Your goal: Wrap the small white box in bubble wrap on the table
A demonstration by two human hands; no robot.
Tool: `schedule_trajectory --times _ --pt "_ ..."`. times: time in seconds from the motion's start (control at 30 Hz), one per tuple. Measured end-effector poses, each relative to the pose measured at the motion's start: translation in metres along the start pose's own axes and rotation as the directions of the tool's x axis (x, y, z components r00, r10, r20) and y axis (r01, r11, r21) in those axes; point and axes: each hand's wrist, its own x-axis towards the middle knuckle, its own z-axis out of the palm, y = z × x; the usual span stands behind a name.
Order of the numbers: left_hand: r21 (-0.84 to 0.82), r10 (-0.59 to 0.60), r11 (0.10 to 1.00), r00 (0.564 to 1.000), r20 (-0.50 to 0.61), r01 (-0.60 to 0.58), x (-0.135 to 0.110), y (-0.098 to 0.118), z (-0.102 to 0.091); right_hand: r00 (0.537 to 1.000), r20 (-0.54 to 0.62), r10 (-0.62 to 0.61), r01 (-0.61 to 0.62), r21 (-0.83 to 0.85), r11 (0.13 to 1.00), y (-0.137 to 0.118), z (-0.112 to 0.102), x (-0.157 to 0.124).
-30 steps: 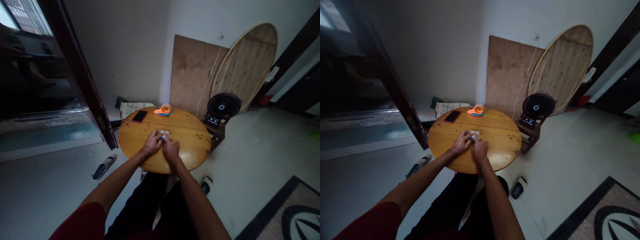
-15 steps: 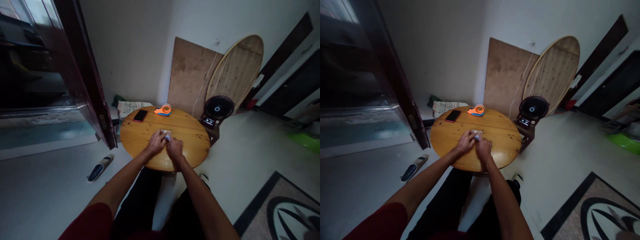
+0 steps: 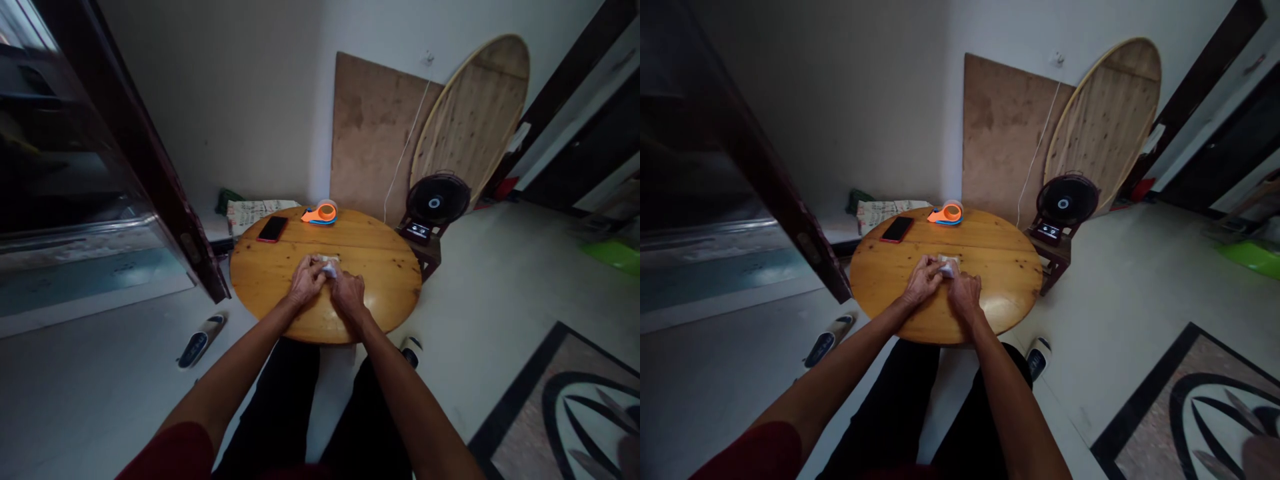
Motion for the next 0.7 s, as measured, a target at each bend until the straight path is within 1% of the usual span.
schedule_trajectory --times 0.13,0.3,0.4,0.57,0.7 --pt "-0.069 -0.036 0.997 0.999 -0.037 0.034 -0.001 -0.003 0.001 0.999 -0.036 -0.012 0.013 0.021 1.0 0.002 0.003 -0.002" --pt "-0.077 -0.055 0.996 0.996 -0.067 0.049 -0.002 -0.004 0.001 0.996 -0.088 -0.033 0.04 0.082 0.996 0.005 0.006 -0.003" --pt "-0.094 -0.082 0.993 0.994 -0.072 0.075 -0.002 -0.005 0.001 0.993 -0.119 -0.005 0.022 0.143 0.989 0.006 0.006 -0.003" --pt "-0.13 -0.105 0.987 0.991 -0.086 0.093 -0.002 -0.007 0.002 0.986 -0.151 0.065 -0.014 0.316 0.949 0.009 0.007 -0.004" --pt "-0.134 -0.123 0.985 0.988 -0.098 0.11 -0.002 -0.007 0.001 0.969 -0.208 0.129 -0.004 0.511 0.859 0.017 0.007 -0.002"
